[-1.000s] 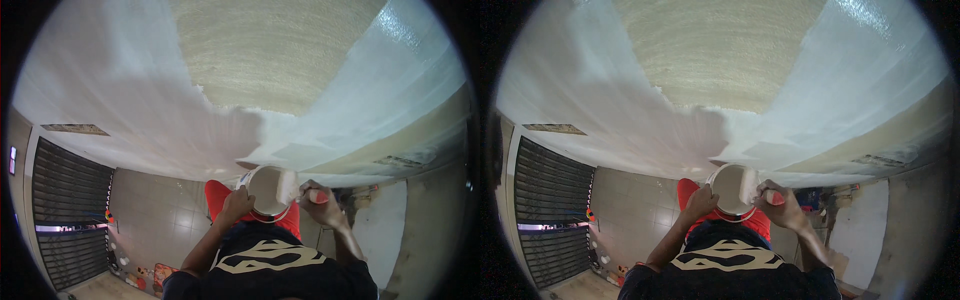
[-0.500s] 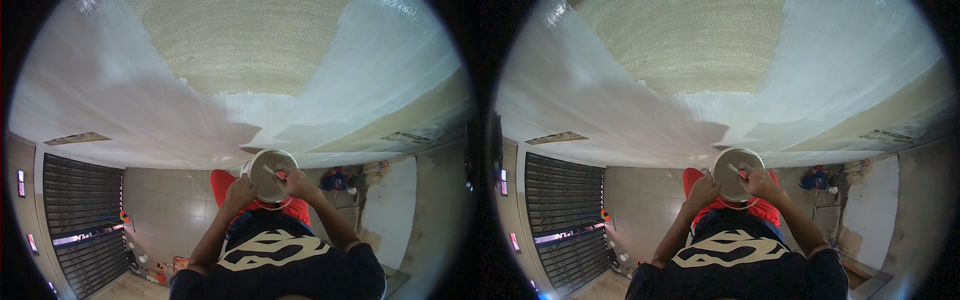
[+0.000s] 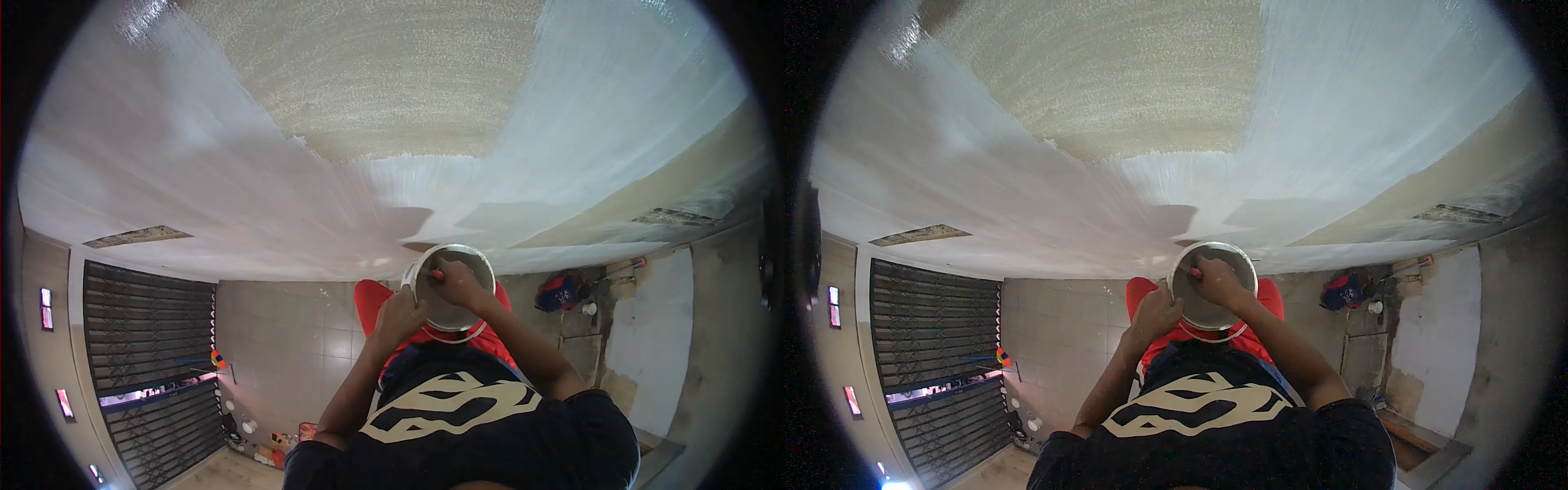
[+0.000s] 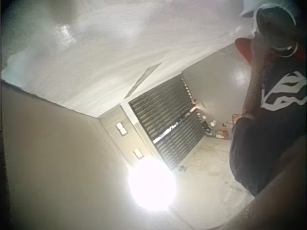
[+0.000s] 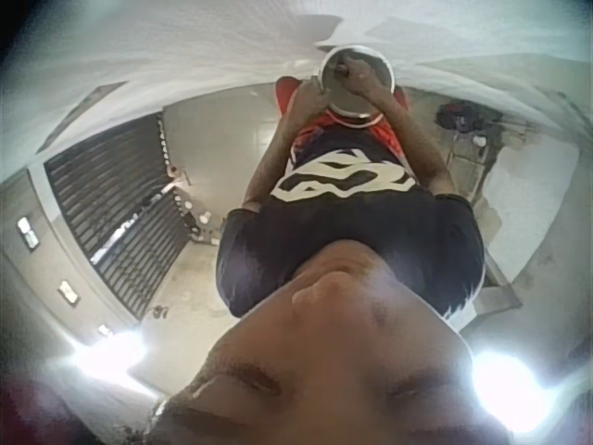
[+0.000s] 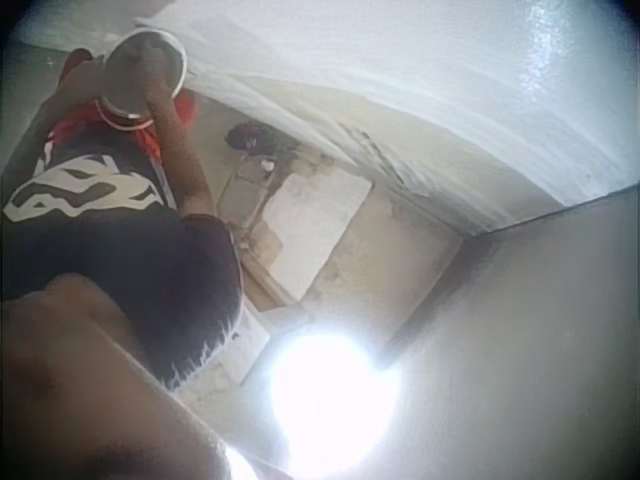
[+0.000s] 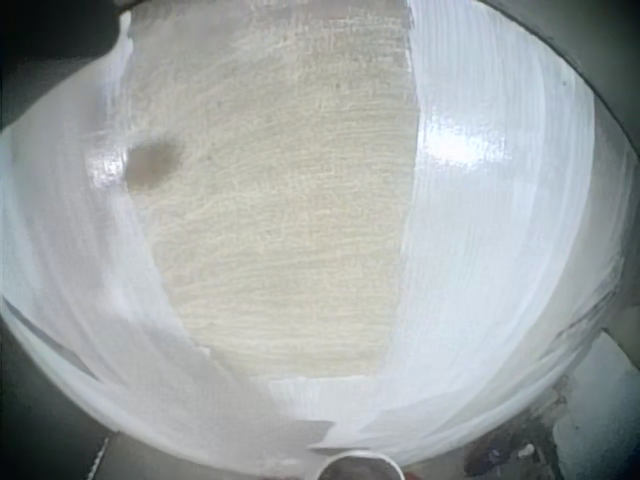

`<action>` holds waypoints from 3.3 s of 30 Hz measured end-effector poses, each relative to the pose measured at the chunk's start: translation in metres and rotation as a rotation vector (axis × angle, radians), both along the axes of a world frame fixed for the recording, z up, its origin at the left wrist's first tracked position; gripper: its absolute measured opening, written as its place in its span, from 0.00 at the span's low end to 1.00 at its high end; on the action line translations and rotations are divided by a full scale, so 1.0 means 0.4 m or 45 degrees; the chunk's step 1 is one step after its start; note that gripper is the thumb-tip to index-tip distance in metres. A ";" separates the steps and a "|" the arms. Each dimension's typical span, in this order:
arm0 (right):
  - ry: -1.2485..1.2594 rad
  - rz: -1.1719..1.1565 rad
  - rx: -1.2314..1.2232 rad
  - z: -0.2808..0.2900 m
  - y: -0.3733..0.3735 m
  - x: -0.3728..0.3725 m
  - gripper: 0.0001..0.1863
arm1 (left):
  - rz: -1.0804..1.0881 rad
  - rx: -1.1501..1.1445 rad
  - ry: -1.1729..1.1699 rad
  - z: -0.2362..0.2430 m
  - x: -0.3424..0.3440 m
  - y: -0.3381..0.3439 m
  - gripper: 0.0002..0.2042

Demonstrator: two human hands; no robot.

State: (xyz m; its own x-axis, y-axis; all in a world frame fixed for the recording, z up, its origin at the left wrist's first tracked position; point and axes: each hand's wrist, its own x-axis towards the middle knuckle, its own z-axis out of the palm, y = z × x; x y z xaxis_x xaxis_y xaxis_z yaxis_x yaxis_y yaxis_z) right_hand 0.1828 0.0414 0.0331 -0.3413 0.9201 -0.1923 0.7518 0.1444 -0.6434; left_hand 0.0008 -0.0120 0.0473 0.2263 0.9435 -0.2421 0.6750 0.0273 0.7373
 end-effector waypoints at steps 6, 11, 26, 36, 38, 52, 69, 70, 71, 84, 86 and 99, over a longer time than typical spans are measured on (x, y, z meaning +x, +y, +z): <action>0.100 -0.102 0.044 -0.063 0.013 0.009 0.12 | -0.016 -0.113 0.009 -0.014 -0.002 0.009 0.21; 0.226 -0.124 0.307 0.025 -0.029 0.045 0.10 | 0.007 -0.009 0.014 -0.029 -0.006 0.004 0.22; 1.042 -1.052 -0.097 0.159 -0.096 0.207 0.13 | 0.008 -0.095 0.045 0.002 -0.003 0.014 0.22; 2.036 -1.382 -1.280 0.050 -0.165 0.269 0.14 | 0.030 -0.167 0.062 0.027 0.000 0.012 0.23; 2.129 -1.387 -1.390 0.053 -0.172 0.274 0.15 | 0.011 -0.147 0.058 0.016 -0.001 0.010 0.23; 1.877 -1.076 -0.747 0.469 -0.017 0.085 0.17 | 0.028 -0.175 0.087 0.051 -0.012 0.013 0.23; 0.847 0.196 1.836 1.323 0.160 -0.482 0.15 | 0.073 -0.113 0.010 0.023 0.005 -0.027 0.24; 0.840 0.209 1.846 1.340 0.177 -0.497 0.15 | 0.056 -0.177 0.018 0.030 0.002 -0.026 0.25; 0.635 0.397 1.987 1.356 0.192 -0.521 0.14 | 0.064 -0.169 0.007 0.029 -0.001 -0.024 0.25; -0.827 0.766 2.920 1.244 0.296 -0.610 0.11 | 0.071 -0.202 0.020 0.047 -0.009 -0.022 0.24; -0.709 0.861 2.603 1.145 0.287 -0.596 0.14 | 0.092 -0.149 -0.014 0.021 -0.007 -0.026 0.24; -0.553 0.698 2.269 1.376 0.256 -0.587 0.13 | 0.070 -0.217 0.031 0.025 -0.010 -0.031 0.25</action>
